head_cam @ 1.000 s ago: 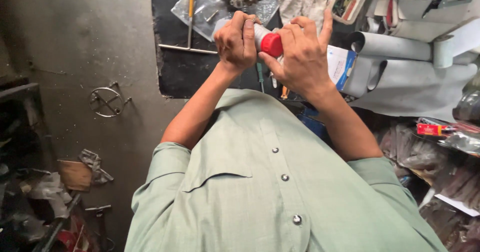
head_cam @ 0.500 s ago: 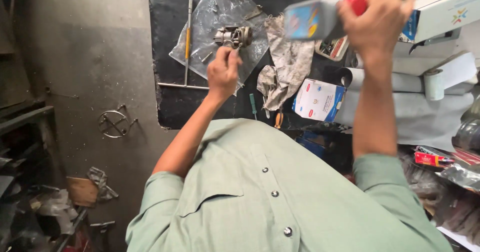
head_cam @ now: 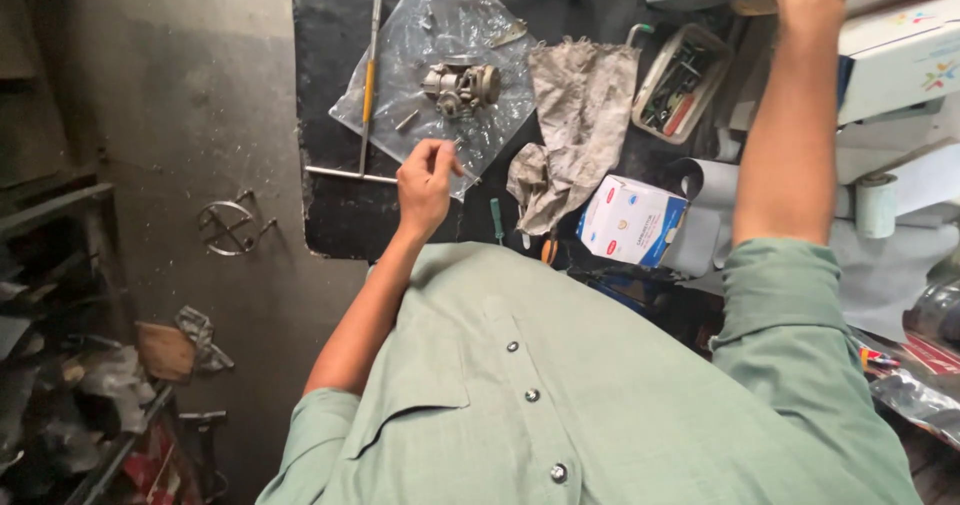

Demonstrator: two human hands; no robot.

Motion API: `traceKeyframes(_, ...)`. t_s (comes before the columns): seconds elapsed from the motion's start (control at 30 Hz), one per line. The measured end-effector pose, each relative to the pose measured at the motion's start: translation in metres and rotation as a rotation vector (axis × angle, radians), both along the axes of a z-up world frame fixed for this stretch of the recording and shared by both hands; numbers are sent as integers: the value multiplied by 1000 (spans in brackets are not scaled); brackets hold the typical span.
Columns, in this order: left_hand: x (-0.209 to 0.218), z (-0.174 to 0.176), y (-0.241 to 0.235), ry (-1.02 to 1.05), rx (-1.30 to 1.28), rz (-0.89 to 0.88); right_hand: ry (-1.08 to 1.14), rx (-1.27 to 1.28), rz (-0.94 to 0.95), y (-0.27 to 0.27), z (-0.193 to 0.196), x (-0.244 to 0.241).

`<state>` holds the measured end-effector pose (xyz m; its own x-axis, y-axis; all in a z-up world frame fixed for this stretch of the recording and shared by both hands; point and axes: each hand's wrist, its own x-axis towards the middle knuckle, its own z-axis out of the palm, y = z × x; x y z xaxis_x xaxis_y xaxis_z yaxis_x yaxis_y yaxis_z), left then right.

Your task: The person works on a motorcycle carburetor at a workbench. They handle small metal parts, pour liquid from a plastic bottle into a container, wipe parts with a cloth, fit components onto the carburetor body, and tighten fittings using a wrench.

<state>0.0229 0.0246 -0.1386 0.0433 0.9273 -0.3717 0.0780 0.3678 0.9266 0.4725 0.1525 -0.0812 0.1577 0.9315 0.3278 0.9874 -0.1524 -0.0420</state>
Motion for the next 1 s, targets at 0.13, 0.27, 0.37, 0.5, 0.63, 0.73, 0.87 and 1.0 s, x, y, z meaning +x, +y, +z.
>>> traceKeyframes(0.13,7,-3,8,-104,-10,-3,80,-62,-74,-20,-8,-6)
traceKeyframes(0.27,11,-3,10,-308,-161,38,138,-306,-174,-71,-52,-50)
traceKeyframes(0.37,11,-2,8,-416,-167,37,174,-638,-194,-142,-135,-104)
traceKeyframes(0.5,14,6,3,-488,-98,-45,314,-664,-188,-202,-181,-141)
traceKeyframes(0.63,12,20,-3,-493,-53,-114,230,-667,-114,-204,-185,-129)
traceKeyframes(0.73,7,33,-6,-484,-27,-142,306,-646,-200,-196,-158,-135)
traceKeyframes(0.87,-6,49,-16,-481,34,-158,296,-505,-195,-207,-126,-145)
traceKeyframes(1.0,-21,59,-24,-444,121,-185,136,-78,96,-209,-68,-177)
